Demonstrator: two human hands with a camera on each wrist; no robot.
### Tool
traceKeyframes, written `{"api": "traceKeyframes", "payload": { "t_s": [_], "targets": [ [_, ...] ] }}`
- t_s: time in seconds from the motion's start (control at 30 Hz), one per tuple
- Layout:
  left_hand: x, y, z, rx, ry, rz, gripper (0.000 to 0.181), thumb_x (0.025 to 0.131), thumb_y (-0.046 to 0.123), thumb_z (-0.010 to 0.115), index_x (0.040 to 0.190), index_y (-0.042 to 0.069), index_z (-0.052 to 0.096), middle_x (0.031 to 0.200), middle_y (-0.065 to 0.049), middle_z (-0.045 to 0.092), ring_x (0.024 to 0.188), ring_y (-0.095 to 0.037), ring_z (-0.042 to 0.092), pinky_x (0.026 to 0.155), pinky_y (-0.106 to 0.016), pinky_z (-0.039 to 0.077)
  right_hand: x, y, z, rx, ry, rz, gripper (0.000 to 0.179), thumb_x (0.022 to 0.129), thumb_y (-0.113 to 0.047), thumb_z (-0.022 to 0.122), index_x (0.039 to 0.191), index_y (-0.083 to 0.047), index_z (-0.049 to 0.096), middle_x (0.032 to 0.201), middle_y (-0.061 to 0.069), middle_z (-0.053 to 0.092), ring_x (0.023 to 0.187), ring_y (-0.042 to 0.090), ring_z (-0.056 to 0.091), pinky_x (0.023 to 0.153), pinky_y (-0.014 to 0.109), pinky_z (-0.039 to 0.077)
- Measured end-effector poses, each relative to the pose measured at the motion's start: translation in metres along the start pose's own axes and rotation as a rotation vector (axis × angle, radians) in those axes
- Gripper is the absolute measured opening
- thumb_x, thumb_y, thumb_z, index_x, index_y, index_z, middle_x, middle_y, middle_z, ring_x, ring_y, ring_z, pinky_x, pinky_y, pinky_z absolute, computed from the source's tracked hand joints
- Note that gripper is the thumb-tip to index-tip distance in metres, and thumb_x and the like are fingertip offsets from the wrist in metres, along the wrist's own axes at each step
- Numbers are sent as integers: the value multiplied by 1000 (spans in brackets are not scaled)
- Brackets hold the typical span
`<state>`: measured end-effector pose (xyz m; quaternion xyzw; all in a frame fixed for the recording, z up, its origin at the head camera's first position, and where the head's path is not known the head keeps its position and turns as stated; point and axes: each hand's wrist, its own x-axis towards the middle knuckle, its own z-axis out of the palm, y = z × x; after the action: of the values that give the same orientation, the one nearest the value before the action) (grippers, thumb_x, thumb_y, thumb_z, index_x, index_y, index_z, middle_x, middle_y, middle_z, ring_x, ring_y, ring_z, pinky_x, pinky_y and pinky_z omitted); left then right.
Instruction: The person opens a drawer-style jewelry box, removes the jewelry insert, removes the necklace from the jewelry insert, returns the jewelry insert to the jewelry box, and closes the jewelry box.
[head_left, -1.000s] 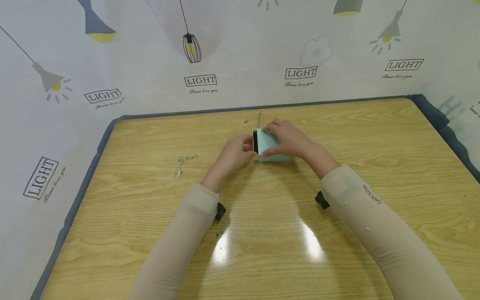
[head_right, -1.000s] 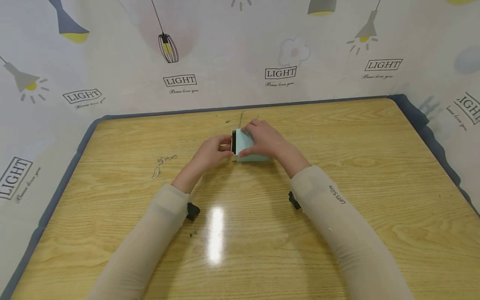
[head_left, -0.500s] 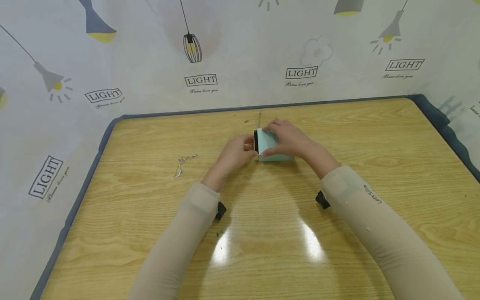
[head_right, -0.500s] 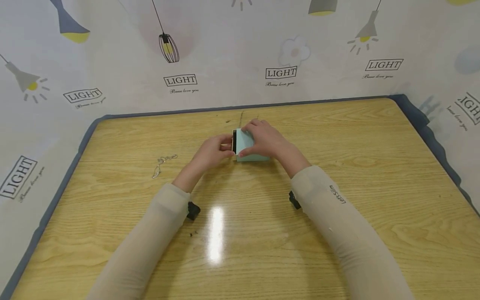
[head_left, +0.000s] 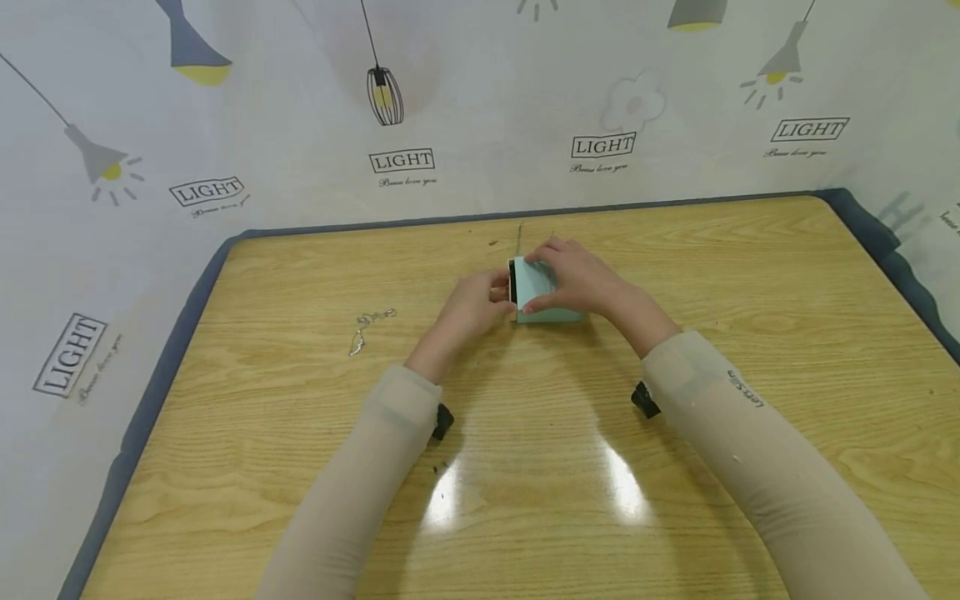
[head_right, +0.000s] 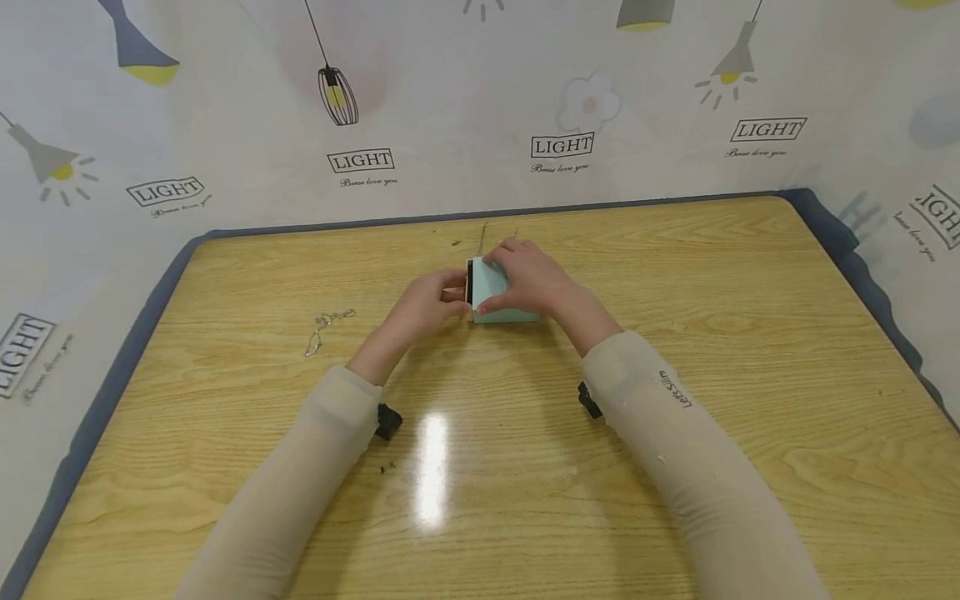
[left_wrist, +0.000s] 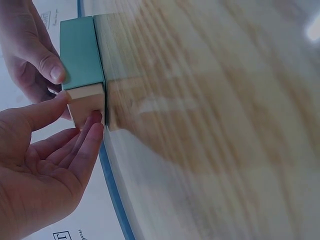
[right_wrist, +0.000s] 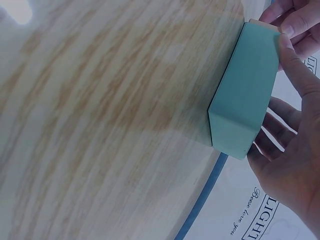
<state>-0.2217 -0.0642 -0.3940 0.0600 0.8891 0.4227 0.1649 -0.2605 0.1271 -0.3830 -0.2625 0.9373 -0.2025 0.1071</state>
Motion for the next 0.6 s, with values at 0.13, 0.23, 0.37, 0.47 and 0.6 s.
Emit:
{"api": "traceKeyframes", "payload": {
  "t_s": [0.13, 0.23, 0.37, 0.47, 0.6],
  "targets": [
    [0, 0, 0, -2, 4, 2, 59, 98, 11, 63, 152, 7, 39, 152, -11, 49, 131, -25, 58, 104, -33, 53, 1, 1, 1, 1, 3, 2, 83, 77, -45, 85, 143, -9, 51, 146, 13, 48, 132, 34, 45, 107, 50, 44],
    [0, 0, 1, 5, 9, 5, 59, 98, 11, 63, 152, 7, 40, 152, -11, 49, 131, -24, 58, 104, -33, 53, 2, 2, 1, -4, 5, -1, 83, 77, -45, 85, 143, -8, 51, 146, 13, 48, 132, 34, 45, 106, 50, 44],
    [0, 1, 1, 21, 14, 3, 59, 98, 12, 64, 151, 7, 41, 152, -10, 49, 131, -24, 58, 106, -34, 52, 1, 2, 2, -7, 7, -6, 83, 77, -46, 84, 143, -8, 51, 146, 13, 48, 132, 35, 44, 106, 50, 44],
    [0, 1, 1, 24, 12, -4, 59, 98, 13, 64, 152, 9, 41, 152, -10, 49, 132, -24, 57, 107, -34, 51, 1, 2, 2, -5, 10, -9, 83, 77, -46, 85, 143, -8, 51, 147, 13, 48, 132, 35, 44, 106, 50, 44],
    [1, 0, 1, 17, 4, -4, 58, 98, 13, 64, 151, 10, 41, 152, -10, 50, 132, -24, 57, 107, -35, 51, 2, 3, 2, -8, 13, -15, 83, 77, -46, 85, 143, -8, 51, 146, 13, 48, 132, 35, 45, 105, 50, 45]
  ]
}}
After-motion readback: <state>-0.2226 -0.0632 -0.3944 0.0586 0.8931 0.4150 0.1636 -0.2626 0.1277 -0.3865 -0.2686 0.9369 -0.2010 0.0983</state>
